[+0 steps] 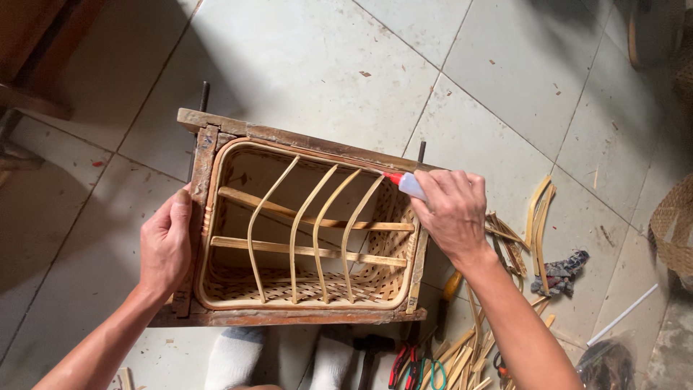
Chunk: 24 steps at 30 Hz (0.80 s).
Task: The person sits on the floor assembling a woven bamboo basket in a wooden frame. They bend a bamboo rim strip around the basket, hammer the frame, apply glue from a squeeze bottle to the rim, press strips into place, and trim excess material with a knife.
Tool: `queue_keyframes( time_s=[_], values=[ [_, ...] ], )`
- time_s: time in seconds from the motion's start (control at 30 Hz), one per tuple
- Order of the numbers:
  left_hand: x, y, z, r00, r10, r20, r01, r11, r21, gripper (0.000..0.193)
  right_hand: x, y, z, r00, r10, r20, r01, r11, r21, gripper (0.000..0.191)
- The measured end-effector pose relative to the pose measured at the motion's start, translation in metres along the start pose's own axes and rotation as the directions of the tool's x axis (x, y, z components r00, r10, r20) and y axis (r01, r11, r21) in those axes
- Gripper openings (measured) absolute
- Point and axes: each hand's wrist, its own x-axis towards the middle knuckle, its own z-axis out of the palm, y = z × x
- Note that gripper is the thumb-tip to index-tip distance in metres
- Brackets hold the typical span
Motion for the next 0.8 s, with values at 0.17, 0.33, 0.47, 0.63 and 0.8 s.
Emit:
queue_keyframes(
  time_s=[0.17,0.33,0.47,0.63,0.8],
  values=[
    [0.0,-0.002,-0.001,0.996,-0.092,-0.001,0.092,0.995,0.041,0.052,0.006,0.0,-0.008,0.999,-0.032,0.006,0.033,0.998,-0.047,0.032],
    [0.0,0.0,0.0,0.999,-0.029,-0.015,0.029,0.999,0.018,0.05,0.013,-0.007,-0.018,0.999,-0.041,-0.033,0.041,0.999,0.009,0.036],
    [0.001,0.002,0.0,1.0,-0.005,-0.008,0.005,1.0,-0.01,0.048,0.021,-0.015,-0.016,0.997,-0.06,-0.041,0.06,0.998,-0.019,0.036],
    [0.001,0.002,0.0,1.0,-0.013,-0.006,0.013,1.0,-0.01,0.048,0.024,-0.017,-0.006,0.995,-0.096,-0.012,0.094,0.992,-0.082,0.033],
    [0.0,0.002,-0.001,1.0,-0.005,-0.001,0.005,1.0,-0.014,0.048,0.014,-0.004,-0.007,0.994,-0.11,0.003,0.11,0.985,-0.13,0.031]
  ],
)
